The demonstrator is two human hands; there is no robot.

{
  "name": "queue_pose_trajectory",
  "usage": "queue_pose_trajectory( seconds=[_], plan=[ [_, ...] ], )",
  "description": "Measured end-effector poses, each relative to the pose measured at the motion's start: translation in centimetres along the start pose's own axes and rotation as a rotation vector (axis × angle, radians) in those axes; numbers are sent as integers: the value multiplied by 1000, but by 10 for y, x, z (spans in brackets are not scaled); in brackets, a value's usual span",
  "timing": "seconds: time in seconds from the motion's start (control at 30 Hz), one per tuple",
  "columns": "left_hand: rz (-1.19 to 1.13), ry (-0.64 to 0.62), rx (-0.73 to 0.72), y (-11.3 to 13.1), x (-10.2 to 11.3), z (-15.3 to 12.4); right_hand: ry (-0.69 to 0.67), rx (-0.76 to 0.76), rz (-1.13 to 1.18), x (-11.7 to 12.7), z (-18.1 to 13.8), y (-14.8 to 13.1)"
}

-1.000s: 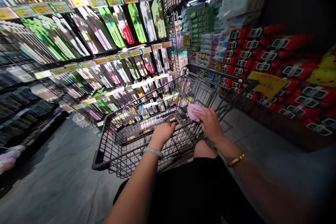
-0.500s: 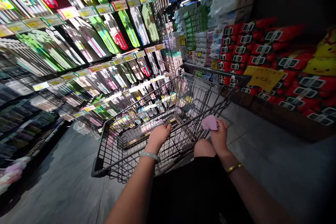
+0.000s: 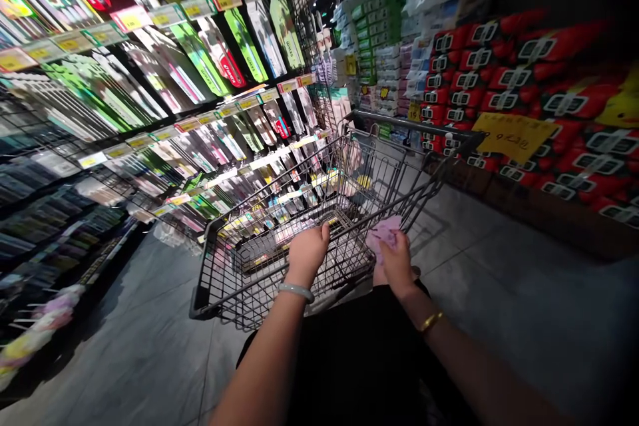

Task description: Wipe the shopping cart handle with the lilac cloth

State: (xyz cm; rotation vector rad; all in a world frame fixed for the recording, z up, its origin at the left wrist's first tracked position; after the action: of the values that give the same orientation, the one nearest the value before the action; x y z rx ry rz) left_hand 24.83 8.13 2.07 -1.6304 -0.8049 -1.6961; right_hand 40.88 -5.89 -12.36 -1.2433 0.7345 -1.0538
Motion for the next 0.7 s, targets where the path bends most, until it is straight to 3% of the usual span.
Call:
queue_pose_trajectory(
  seconds=[0.07, 0.2, 0.27, 0.37, 0.47, 0.57, 0.7],
  plan=[
    [16, 40, -12, 3, 3, -2, 45, -4, 38, -7, -10, -11],
    [-4, 12, -66, 5, 11, -13, -245, 18, 85, -56, -68, -22],
    [40, 17, -101, -2, 18, -24, -356, 16, 108, -69, -87, -22],
    [128, 49, -85, -31, 27, -46, -298, -5, 146, -57, -79, -23],
    [168, 82, 30, -76, 30, -68, -168, -63, 180, -44, -59, -26],
    [216, 106, 130, -116, 23, -84, -256, -153, 212, -69, -79, -29],
    [229, 114, 150, -145, 2, -99, -472, -233, 256, -118, -151, -28]
  ],
)
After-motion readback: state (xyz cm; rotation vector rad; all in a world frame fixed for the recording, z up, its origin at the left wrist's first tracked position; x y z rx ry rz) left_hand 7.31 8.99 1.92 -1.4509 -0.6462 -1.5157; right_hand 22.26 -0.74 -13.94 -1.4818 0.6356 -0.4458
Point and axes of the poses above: each hand's wrist, its own z-axis towards the middle knuckle, its own x-axis out of the back of the hand, y = z × x, the point moved 6 cm from there along z, towards the middle knuckle, and after that the axes turned 3 degrees about z, right-handed, at the moved point
